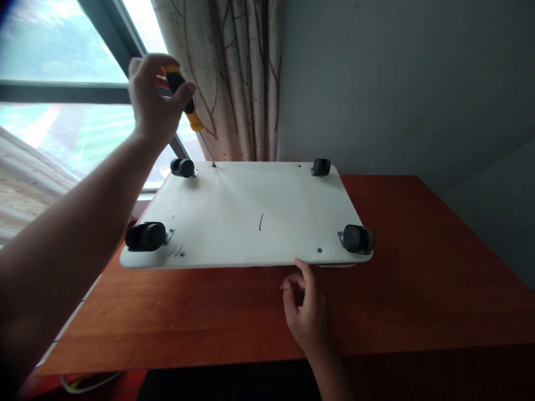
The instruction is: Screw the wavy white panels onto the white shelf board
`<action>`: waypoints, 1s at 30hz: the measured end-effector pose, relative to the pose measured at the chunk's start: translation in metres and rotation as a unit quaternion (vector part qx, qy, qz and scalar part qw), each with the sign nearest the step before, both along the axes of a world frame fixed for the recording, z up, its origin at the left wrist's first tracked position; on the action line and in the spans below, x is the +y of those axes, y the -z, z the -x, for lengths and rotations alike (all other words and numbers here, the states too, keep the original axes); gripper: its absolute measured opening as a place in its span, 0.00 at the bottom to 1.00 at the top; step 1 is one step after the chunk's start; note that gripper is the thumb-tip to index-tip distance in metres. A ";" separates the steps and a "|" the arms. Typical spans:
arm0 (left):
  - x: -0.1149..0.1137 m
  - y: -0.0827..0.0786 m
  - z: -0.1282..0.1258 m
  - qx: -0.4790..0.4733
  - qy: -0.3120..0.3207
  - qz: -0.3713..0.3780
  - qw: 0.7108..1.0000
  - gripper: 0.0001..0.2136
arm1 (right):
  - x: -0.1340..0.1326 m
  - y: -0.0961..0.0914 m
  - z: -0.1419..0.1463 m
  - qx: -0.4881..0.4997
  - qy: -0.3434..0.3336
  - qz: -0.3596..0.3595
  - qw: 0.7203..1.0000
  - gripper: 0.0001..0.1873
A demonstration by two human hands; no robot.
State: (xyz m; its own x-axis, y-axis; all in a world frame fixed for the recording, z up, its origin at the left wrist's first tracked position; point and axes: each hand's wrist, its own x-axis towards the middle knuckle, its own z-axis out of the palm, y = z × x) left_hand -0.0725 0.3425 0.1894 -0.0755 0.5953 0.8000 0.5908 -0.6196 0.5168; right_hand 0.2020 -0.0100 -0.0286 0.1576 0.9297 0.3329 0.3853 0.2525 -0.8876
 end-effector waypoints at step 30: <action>0.002 -0.006 -0.009 0.000 -0.013 0.013 1.000 0.18 | 0.000 -0.005 0.001 -0.008 0.002 0.001 1.000 0.27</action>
